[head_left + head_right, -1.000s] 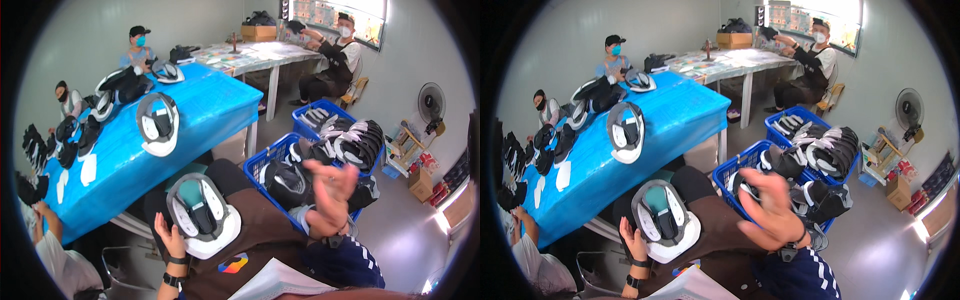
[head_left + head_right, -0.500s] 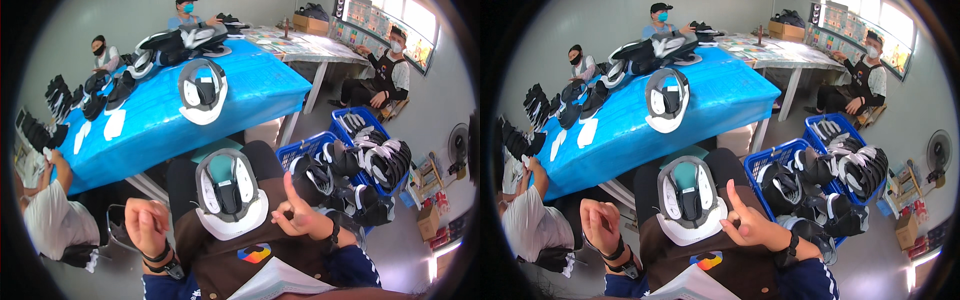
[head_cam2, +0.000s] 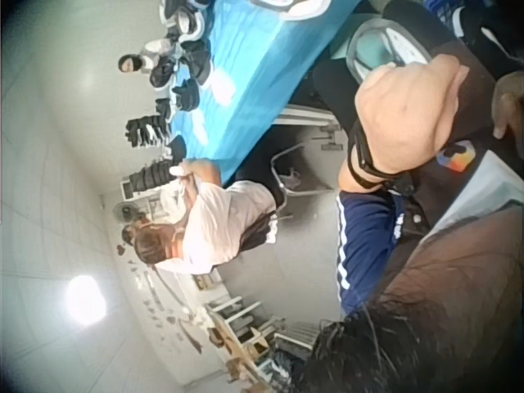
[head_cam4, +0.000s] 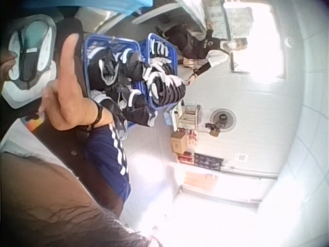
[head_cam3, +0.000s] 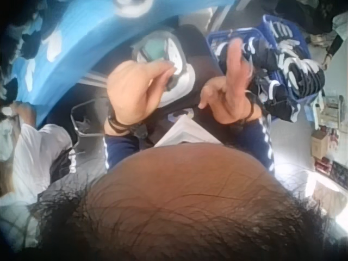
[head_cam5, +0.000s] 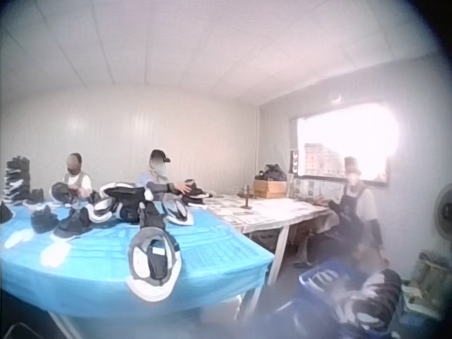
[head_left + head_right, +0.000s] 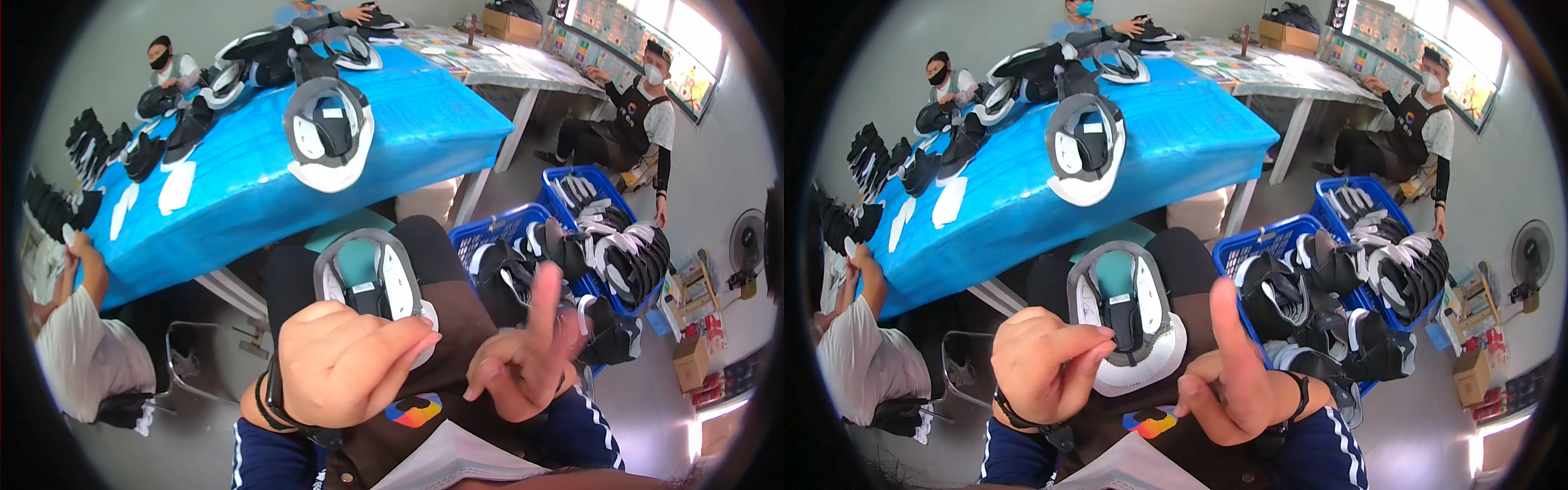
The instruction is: Manually inserting and positioning a white lining component into a black shoe upper.
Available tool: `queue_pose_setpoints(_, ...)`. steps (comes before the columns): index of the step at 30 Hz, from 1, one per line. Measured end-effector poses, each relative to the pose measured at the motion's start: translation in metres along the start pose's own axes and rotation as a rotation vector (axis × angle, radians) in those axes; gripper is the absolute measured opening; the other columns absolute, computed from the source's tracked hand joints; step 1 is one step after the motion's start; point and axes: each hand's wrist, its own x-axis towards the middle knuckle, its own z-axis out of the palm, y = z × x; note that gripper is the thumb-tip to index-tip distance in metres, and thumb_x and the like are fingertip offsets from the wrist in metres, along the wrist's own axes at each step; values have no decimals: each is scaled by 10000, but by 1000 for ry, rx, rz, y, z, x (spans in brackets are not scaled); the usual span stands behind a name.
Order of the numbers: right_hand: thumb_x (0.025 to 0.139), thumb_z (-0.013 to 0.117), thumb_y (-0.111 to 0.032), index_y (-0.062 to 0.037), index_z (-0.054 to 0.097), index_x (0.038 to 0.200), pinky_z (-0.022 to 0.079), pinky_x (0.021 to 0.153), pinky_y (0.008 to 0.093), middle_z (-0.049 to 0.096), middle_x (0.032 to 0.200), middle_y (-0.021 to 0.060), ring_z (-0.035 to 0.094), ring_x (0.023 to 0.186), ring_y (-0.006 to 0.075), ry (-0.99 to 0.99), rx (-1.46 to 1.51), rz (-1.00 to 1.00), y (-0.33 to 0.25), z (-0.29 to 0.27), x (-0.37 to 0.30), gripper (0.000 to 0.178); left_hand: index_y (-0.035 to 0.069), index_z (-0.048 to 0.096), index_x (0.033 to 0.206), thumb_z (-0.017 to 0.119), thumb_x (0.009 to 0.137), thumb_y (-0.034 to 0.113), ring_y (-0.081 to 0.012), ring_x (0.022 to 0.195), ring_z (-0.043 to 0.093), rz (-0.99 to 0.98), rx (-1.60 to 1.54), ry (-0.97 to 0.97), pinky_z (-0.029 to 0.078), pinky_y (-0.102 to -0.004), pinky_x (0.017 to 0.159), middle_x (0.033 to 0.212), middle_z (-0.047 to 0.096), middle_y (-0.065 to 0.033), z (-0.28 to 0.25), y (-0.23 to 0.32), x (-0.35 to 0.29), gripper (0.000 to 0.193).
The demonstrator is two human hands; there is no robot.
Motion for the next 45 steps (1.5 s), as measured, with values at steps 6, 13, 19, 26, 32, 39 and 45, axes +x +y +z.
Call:
queue_pose_setpoints(6,770,389,90,17,-175,1332,466,483,282,582,965,216,541,494,173,-46,-50,-200,14,1,-6,800,54,588,769,688,652,18,-184,434,482,-1,-73,39,349,-269,441,551,535,-36,5,0,-8,158)
queue_pose_setpoints(13,787,647,-259,-61,450,1254,415,716,301,540,1085,204,525,817,191,723,-341,-180,48,-51,-49,544,88,562,649,616,708,204,-261,815,502,-40,239,417,403,-487,835,693,539,-51,-18,-11,-43,141)
queue_pose_setpoints(19,785,539,-20,-12,481,793,382,697,294,507,710,95,470,681,181,1277,-607,-522,-13,-109,-90,59,22,455,721,498,825,195,-271,816,435,9,321,749,334,-480,890,723,438,-108,-45,-7,-71,206)
queue_pose_setpoints(26,639,748,-245,-49,580,873,393,606,349,494,693,57,468,641,241,886,-1012,-77,-13,-56,-36,348,-2,488,780,467,880,193,-276,945,466,-10,388,614,287,-471,960,776,468,-100,-32,-6,-67,220)
queue_pose_setpoints(32,801,627,-212,-345,-43,1388,475,688,303,141,1419,226,540,788,212,1000,-683,-221,-7,-85,-64,901,-11,492,733,491,853,202,-274,829,440,-105,324,583,324,-454,885,702,436,-96,-29,-9,-62,245)
queue_pose_setpoints(39,809,561,-51,-65,-57,1390,439,738,259,279,1378,160,525,812,201,1241,-757,209,-29,-106,-93,848,-17,497,751,498,854,193,-277,837,441,-106,365,577,325,-453,884,707,437,-92,-31,-12,-66,234)
queue_pose_setpoints(45,714,709,-217,-152,672,778,300,870,333,505,973,60,403,996,240,1254,-1923,407,-5,-142,-106,98,-19,501,759,506,846,168,-281,838,448,-96,361,568,327,-455,884,719,455,-100,-28,-12,-66,207)
